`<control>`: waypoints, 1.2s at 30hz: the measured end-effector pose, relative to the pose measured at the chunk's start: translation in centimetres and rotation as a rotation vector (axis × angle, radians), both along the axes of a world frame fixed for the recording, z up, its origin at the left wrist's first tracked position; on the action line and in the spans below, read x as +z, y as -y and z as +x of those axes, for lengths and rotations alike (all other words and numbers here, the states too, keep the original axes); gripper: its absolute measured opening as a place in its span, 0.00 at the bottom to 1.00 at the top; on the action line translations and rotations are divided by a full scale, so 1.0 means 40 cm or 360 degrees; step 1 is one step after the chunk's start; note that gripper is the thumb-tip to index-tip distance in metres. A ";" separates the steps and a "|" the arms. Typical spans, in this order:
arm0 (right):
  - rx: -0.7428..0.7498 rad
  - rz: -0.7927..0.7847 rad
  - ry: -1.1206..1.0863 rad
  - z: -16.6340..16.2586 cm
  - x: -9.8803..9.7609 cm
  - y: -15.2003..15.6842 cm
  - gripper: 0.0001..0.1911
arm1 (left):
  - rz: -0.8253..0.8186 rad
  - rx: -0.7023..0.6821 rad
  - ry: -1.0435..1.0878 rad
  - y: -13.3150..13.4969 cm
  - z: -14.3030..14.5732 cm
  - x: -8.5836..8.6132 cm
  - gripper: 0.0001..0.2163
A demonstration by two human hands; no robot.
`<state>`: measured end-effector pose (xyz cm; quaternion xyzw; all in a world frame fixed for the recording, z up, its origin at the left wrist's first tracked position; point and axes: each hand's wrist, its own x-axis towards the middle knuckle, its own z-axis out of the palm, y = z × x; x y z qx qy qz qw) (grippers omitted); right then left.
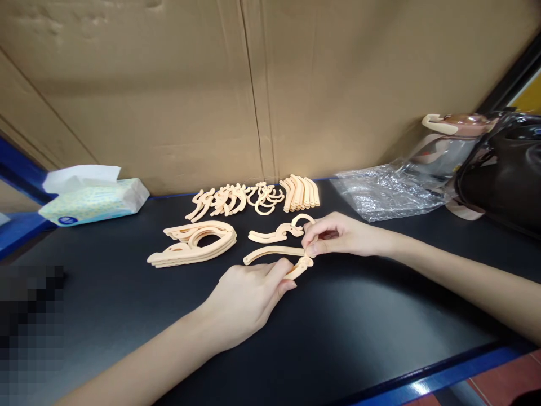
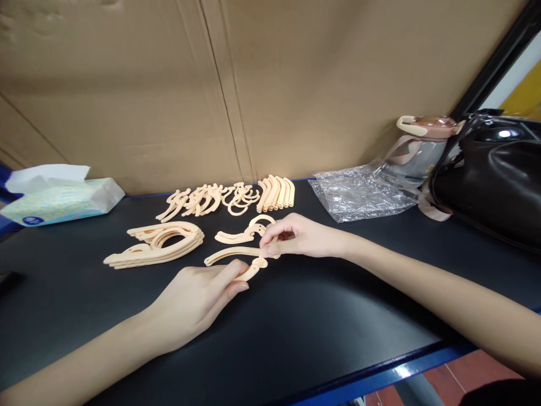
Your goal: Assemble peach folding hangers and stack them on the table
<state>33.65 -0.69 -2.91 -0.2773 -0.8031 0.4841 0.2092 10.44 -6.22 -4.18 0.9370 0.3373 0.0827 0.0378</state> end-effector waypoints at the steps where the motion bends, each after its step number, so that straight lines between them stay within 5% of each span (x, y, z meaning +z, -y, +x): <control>1: -0.0014 0.0022 0.0000 0.000 0.002 0.001 0.13 | 0.0002 0.0010 -0.0010 0.000 0.001 0.001 0.08; 19: -0.0065 0.0442 0.0172 0.002 0.026 0.020 0.13 | -0.0006 0.0076 -0.0047 -0.001 0.010 0.003 0.09; 36: -0.0023 0.0240 0.0134 -0.010 0.013 0.028 0.14 | -0.0101 0.0204 -0.0218 0.001 0.023 0.014 0.09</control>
